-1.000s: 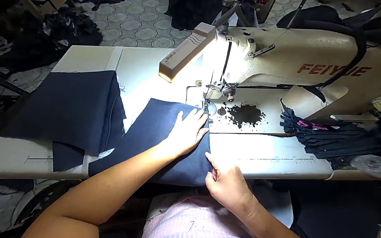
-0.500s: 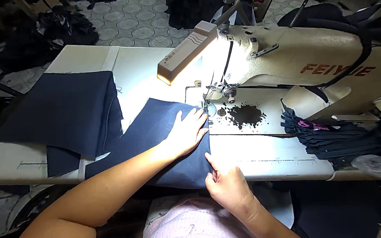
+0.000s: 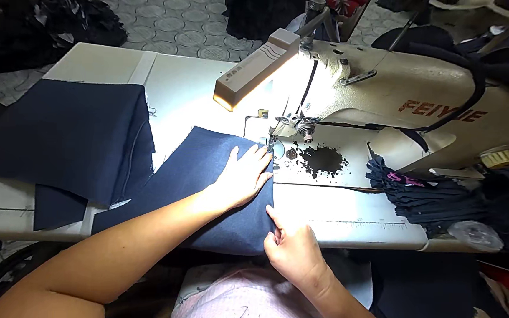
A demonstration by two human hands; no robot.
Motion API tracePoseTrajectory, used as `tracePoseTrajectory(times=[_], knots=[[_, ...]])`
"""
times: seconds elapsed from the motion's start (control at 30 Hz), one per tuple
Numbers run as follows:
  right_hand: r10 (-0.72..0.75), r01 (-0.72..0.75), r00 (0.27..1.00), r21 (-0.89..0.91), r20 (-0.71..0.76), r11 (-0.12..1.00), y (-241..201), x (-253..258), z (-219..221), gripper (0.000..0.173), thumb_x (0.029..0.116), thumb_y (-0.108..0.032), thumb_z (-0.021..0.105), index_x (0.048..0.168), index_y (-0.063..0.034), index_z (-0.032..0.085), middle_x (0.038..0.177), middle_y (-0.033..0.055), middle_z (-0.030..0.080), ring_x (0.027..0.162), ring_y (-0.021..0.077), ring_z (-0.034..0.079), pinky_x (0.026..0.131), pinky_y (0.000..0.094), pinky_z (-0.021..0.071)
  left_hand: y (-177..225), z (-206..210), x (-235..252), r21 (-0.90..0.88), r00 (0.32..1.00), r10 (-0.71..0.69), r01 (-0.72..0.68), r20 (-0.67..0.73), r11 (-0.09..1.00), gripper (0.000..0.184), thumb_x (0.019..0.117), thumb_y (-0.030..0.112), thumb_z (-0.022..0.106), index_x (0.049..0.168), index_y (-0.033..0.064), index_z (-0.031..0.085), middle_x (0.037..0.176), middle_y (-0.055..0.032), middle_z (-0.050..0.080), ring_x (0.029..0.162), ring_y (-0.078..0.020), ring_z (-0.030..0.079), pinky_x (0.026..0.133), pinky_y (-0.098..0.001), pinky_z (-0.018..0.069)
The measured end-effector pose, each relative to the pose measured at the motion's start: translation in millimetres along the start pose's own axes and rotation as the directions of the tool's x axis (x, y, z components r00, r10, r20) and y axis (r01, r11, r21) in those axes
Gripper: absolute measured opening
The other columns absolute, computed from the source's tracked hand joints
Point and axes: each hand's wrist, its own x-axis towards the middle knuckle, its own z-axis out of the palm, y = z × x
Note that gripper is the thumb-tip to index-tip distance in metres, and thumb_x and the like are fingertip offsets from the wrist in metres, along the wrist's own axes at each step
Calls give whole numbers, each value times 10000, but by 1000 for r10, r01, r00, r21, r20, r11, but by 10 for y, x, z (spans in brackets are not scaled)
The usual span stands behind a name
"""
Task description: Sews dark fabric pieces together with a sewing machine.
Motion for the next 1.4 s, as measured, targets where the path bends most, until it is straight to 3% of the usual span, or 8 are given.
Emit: tracePoseTrajectory(times=[0.2,0.3,0.37,0.43,0.5,0.67,1.03,1.4], knots=[[12,-12,1000,2,-14,1000,2,16,7,515,783,-86,591,1276,-3,715,713,47,685,522,131,521,514,331,469,-6,-22,20,-5,1000,-10,10,10,1000,542,1096,387,338,1517,84,494,1589,-121,456,1519,-330,352,1172,-733,178],[-89,64,981,-150,-171,987,50,9,55,385,802,-140,616,1132,-65,801,667,28,688,521,148,587,477,341,475,-10,-39,55,-26,999,-35,36,42,999,538,1094,394,364,1493,60,501,1599,-119,438,1535,-321,320,1181,-729,149],[-176,125,952,-208,-251,970,142,-4,85,263,828,-202,647,995,-127,836,781,17,732,722,178,685,630,348,549,-13,-73,81,-37,995,-52,55,88,998,544,1094,402,375,1479,37,496,1618,-126,406,1549,-321,288,1192,-719,125],[-254,230,936,-125,-242,965,282,-24,98,199,898,-218,653,954,-138,827,1053,43,772,1041,243,699,937,435,526,-15,-78,76,-26,995,-43,45,89,999,540,1096,404,370,1456,29,515,1620,-133,401,1550,-327,282,1187,-724,131],[-339,335,914,-56,-222,941,421,-41,96,206,940,-224,639,982,-141,823,1167,34,763,1136,228,682,1022,449,484,-29,-46,58,-12,998,-27,28,59,1000,543,1095,412,361,1445,34,532,1616,-130,409,1548,-329,287,1183,-733,138],[-494,499,854,-9,-165,866,615,-42,-17,230,941,-160,607,1014,-124,822,1158,21,772,1118,179,673,997,365,471,-45,-49,66,-30,998,-27,29,65,999,552,1090,409,368,1455,24,522,1619,-137,403,1550,-328,284,1190,-727,120],[-512,509,854,-54,-97,859,643,139,-93,290,934,-140,572,1082,-143,822,1211,4,759,1137,194,675,994,419,464,110,-189,5,10,987,-118,118,106,993,493,1088,360,442,1480,73,523,1618,-128,407,1551,-377,258,1134,-791,147],[-568,568,819,-23,-77,823,719,270,-157,267,917,-143,587,1020,-146,834,1141,1,780,1080,180,691,967,400,472,20,-92,-240,-8,996,-57,58,66,998,598,1063,492,345,1539,159,489,1614,-59,436,1551,-319,285,1124,-815,85]])
